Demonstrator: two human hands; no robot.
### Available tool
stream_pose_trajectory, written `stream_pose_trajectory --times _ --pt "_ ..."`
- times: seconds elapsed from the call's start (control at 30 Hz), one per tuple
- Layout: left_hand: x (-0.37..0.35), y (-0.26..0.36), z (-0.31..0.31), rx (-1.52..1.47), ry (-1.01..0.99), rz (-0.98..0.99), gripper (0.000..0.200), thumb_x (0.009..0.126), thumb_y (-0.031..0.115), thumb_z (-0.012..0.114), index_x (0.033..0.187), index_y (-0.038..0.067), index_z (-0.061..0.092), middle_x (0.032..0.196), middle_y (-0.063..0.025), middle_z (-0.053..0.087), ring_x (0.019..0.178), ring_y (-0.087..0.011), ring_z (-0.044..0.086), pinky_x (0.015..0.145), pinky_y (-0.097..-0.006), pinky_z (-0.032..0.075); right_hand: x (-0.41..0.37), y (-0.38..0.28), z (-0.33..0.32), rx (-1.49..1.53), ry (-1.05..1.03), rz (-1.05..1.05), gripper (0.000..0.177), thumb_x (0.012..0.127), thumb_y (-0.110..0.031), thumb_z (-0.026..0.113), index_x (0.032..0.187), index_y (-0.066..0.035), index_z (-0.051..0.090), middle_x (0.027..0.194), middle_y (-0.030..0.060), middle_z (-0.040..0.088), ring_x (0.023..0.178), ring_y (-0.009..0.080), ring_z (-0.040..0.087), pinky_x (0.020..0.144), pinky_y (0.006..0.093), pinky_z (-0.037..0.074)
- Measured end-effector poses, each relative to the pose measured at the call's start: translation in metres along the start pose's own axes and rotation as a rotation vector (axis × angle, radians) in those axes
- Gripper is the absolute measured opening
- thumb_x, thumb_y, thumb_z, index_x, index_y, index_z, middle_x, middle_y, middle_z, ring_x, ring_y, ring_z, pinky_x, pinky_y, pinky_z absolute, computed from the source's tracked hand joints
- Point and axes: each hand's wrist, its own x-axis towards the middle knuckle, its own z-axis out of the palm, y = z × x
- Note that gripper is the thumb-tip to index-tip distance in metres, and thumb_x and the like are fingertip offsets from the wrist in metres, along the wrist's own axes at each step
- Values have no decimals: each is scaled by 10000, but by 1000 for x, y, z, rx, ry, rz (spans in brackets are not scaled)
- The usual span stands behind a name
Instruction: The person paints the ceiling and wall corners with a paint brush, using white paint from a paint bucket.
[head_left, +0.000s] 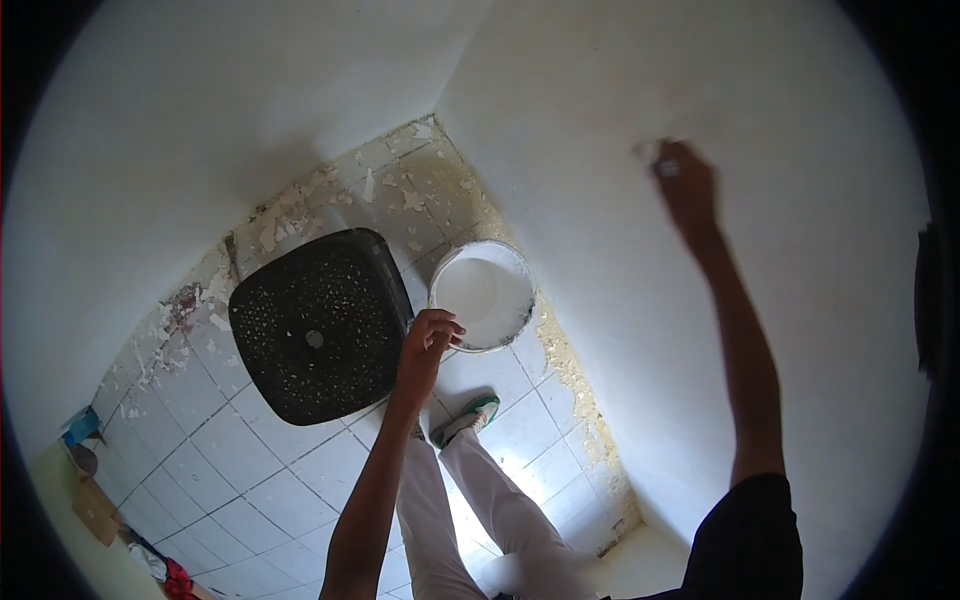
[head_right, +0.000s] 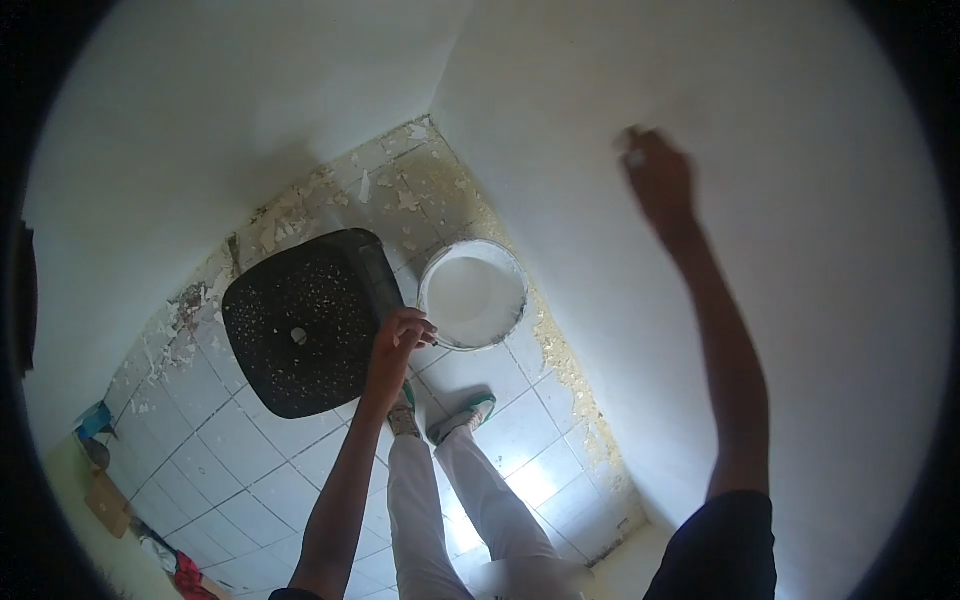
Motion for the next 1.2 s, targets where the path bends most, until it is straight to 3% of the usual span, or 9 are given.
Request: stream_pose_trajectory --times 0.23,0.4,0.57,0.73,0.87,0.97,1.07,1.17,1.2 --pt "23 -6 17 -47 11 9 144 955 105 482 1083 73 539 935 -51 646 871 -141 610 770 -289 455 34 -56 -177 -510 237 -42 136 836 -109 652 970 -101 633 836 73 597 710 239 619 589 348 531" --pt "34 -1 34 -49 -26 -9 134 954 119 489 1069 81 546 937 -45 655 850 -140 609 772 -291 446 -9 -63 -32 -458 -373 73 334 790 -82 609 1122 -119 603 867 136 608 736 270 636 594 395 541" --pt "37 -1 44 -5 -52 17 125 954 122 492 1051 82 559 942 -39 659 849 -139 614 777 -291 441 -60 -67 98 -86 -422 -87 172 801 -132 633 956 -113 561 835 143 548 731 285 634 596 401 537" --pt "37 -2 45 -3 -73 13 150 936 159 511 1050 81 567 954 -56 655 870 -160 627 806 -323 467 -36 -32 76 -108 -333 -35 299 834 -142 595 1133 -156 596 935 118 579 804 298 634 674 431 525" --pt "37 5 52 2 -44 -12 153 940 161 511 1067 91 562 966 -59 654 882 -161 627 815 -328 464 32 -10 -77 -28 200 -35 256 831 -94 640 1087 -82 625 877 126 621 823 297 636 723 383 523" --pt "41 9 59 -43 -49 14 142 951 163 504 1058 88 557 959 -53 655 876 -152 617 808 -316 453 45 -39 -148 -271 227 -3 258 830 -102 658 1087 -88 635 914 113 640 834 286 645 726 365 536" --pt "48 4 61 -41 -55 31 166 945 184 512 1072 89 559 968 -61 653 894 -166 626 830 -334 464 44 -54 -115 -474 299 -106 239 840 -120 620 1078 -134 630 977 103 649 871 250 652 708 369 550" --pt "51 -7 51 -23 -46 49 165 943 180 506 1067 86 559 960 -62 654 895 -166 626 837 -336 462 25 -66 2 -414 -219 59 203 802 -155 651 994 -127 592 905 190 594 815 314 654 618 390 558" --pt "50 -13 49 -11 -45 68 162 942 176 504 1063 85 560 955 -61 654 895 -165 626 840 -336 461 14 -65 45 -410 -127 -83 188 797 -206 669 920 -104 571 843 157 568 717 293 653 577 374 555"
